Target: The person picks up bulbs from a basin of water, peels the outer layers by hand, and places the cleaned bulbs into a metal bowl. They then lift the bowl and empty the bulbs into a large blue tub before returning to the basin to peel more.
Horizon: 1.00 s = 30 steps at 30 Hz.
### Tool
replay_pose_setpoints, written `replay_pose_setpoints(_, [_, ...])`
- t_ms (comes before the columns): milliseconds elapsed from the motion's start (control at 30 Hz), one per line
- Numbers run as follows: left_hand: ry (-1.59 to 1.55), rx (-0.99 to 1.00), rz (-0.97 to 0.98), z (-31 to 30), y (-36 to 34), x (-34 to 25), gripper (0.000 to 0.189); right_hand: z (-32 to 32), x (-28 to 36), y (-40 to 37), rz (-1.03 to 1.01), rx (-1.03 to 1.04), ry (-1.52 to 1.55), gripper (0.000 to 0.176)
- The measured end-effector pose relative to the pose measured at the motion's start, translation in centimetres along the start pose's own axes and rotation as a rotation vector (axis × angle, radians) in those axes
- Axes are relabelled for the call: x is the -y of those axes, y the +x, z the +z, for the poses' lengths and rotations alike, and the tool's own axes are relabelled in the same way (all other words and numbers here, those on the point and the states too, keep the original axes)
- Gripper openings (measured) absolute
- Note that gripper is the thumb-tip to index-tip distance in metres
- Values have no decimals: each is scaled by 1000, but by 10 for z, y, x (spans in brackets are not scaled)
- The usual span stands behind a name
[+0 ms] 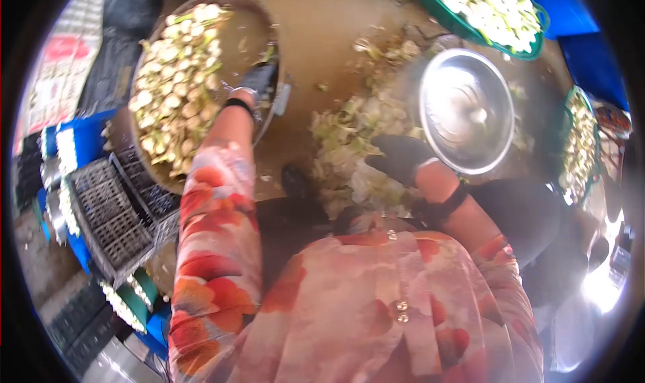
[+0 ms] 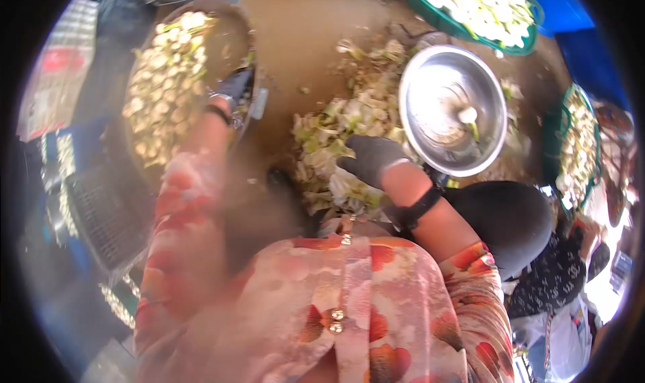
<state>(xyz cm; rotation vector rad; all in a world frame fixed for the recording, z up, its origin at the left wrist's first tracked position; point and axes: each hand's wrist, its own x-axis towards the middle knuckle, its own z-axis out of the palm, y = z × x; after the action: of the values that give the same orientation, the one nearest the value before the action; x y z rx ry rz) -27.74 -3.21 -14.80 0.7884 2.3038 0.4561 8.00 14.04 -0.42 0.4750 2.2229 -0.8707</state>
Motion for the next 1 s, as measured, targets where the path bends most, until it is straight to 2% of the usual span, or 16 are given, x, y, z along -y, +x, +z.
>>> replay_pose_setpoints(33, [-70,7,-38,-11,-8,-29,44,6,-1,1,-20,-18,-27,56])
replay_pose_setpoints(67, [-139,103,-220,-2,16,-5,47,8,-2,1,-34,-41,-57,56])
replay_pose_setpoints(133, [-22,-155,-130,0,10,-2,37,1,3,-6,-41,-2,-36,56])
replay_pose_setpoints(167, [-93,-275,-185,-2,2,6,37,1,4,-10,-48,25,-29,56])
replay_pose_setpoints(267, [-11,-549,-328,-64,-41,46,43,21,-17,-3,-149,-123,-31,57])
replay_pose_setpoints(300, [63,-606,-368,-84,-54,56,44,19,-20,-1,-125,-92,-43,57])
replay_pose_setpoints(333, [173,-712,-365,-107,-64,76,56,11,-15,-4,-65,-54,-10,56])
replay_pose_setpoints(467, [-30,-966,-511,-181,-76,175,70,-7,0,-2,102,-9,70,53])
replay_pose_setpoints(567, [69,-947,-617,-220,-98,199,79,18,-23,13,75,-72,93,55])
replay_pose_setpoints(667, [22,-1005,-543,-237,-88,264,78,34,-40,22,117,-7,100,51])
replay_pose_setpoints(700, [-91,-923,-589,-246,-94,252,80,43,-52,25,39,-28,64,50])
replay_pose_setpoints(733, [-69,-931,-623,-244,-76,302,86,54,-68,27,-35,-48,27,49])
replay_pose_setpoints(833, [-423,-881,-464,-222,-70,271,81,52,-72,29,-163,-109,-13,45])
replay_pose_setpoints(900, [-666,-881,-328,-200,-62,242,78,31,-22,29,79,-85,126,42])
replay_pose_setpoints(967, [-679,-901,61,-141,-32,307,80,29,-13,37,49,-70,60,41])
replay_pose_setpoints(1000, [-664,-847,65,-131,-30,290,81,29,-8,41,29,-73,34,41])
